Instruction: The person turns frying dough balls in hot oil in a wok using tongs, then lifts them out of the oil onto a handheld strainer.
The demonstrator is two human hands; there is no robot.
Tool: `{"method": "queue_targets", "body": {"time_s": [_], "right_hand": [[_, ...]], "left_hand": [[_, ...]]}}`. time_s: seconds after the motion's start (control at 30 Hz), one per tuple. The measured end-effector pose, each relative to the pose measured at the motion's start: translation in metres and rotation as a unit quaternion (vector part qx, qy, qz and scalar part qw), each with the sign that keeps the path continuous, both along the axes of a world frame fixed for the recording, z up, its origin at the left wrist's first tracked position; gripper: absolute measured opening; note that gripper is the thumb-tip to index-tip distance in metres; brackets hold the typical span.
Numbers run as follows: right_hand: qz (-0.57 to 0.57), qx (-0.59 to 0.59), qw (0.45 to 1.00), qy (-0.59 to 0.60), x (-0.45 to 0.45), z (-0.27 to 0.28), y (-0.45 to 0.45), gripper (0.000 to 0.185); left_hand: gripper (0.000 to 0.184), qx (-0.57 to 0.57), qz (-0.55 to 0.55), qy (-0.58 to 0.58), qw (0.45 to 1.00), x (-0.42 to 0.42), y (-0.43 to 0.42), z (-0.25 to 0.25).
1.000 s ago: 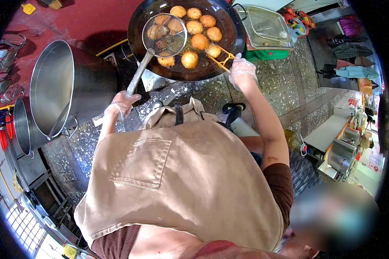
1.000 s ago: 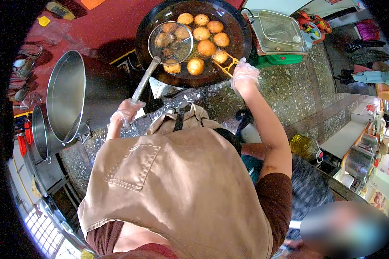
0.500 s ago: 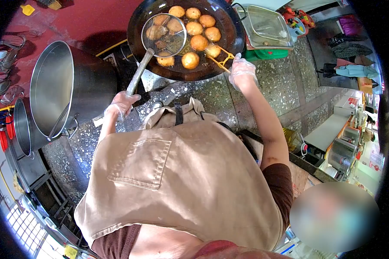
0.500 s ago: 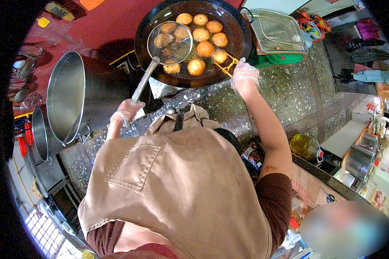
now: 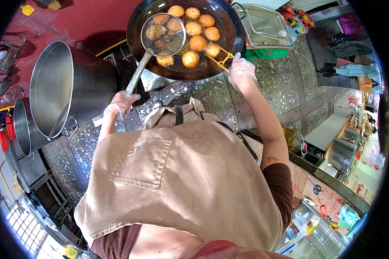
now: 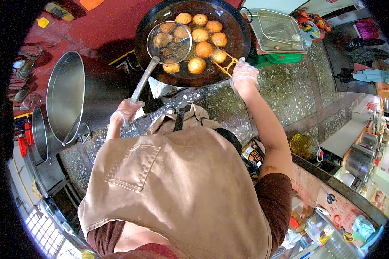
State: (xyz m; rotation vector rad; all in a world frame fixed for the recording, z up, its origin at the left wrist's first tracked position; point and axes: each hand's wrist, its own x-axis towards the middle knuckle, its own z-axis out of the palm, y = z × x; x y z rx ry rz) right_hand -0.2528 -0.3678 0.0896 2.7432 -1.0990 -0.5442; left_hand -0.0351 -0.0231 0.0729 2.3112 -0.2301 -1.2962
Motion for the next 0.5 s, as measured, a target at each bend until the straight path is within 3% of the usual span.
{"method": "queue_targets", "body": {"time_s": [0.5], "right_hand": [[0.009,-0.006,1.0,0.004,0.0006,0.0001,0.0009,0.06]], "left_hand": [[0.034,0.001,-0.008,-0.002,1.0,0.0037,0.0019,-0.0073]]}}
